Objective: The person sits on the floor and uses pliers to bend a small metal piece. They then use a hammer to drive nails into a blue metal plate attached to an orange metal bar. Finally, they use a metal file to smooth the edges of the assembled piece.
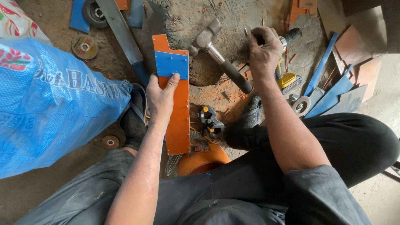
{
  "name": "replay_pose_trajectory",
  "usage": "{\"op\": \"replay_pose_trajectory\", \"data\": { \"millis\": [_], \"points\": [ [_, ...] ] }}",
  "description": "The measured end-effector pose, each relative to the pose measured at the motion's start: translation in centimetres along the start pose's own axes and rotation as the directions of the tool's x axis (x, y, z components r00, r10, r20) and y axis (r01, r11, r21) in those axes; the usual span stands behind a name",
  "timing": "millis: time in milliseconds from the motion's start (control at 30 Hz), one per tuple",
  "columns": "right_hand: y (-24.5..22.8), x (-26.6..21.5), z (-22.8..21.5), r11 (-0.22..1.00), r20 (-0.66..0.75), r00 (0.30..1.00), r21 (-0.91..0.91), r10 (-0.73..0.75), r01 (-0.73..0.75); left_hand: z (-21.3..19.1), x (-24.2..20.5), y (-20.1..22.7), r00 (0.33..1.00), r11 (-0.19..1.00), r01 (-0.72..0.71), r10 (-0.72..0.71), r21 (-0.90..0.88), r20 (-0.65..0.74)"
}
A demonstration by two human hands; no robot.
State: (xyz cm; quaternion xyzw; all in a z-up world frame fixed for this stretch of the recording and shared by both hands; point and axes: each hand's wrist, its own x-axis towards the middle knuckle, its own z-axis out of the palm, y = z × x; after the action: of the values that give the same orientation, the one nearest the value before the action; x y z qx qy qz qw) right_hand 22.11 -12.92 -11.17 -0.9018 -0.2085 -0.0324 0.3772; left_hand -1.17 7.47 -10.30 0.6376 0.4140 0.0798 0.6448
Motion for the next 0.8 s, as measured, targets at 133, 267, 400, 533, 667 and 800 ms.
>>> {"op": "replay_pose_trajectory", "data": {
  "millis": [133, 267, 400, 533, 667, 800],
  "points": [
    [-0.6, -0.3, 0.4, 0.995, 0.029, 0.996, -0.070, 0.080, -0.078, 0.0, 0.0, -0.4, 1.000, 1.000, -0.010, 0.010, -0.020, 0.001],
    [-1.3, -0.5, 0.8, 0.970, 0.067, 0.997, -0.237, -0.031, 0.046, -0.1, 0.1, -0.5, 0.998, 0.998, -0.057, 0.057, -0.003, -0.027],
    [-0.9, -0.6, 0.6, 0.958, 0.092, 0.995, -0.278, -0.044, 0.068, 0.5, -0.2, 0.2, 0.993, 0.994, -0.106, 0.105, -0.016, -0.045],
    [-0.5, -0.4, 1.4, 0.895, 0.119, 0.971, -0.378, -0.206, 0.237, 0.1, -0.8, 1.3, 0.978, 0.980, -0.175, 0.184, 0.091, -0.099],
    [-0.6, -0.1, 0.6, 0.947, 0.170, 0.975, -0.262, -0.144, 0.185, 0.6, -1.1, 2.0, 0.983, 0.973, -0.155, 0.170, 0.173, -0.076],
    [-4.0, -1.3, 0.0, 0.978, 0.202, 0.957, 0.040, -0.209, 0.205, 0.6, -1.6, 2.0, 0.988, 0.969, -0.115, 0.135, 0.220, -0.076]
  ]
}}
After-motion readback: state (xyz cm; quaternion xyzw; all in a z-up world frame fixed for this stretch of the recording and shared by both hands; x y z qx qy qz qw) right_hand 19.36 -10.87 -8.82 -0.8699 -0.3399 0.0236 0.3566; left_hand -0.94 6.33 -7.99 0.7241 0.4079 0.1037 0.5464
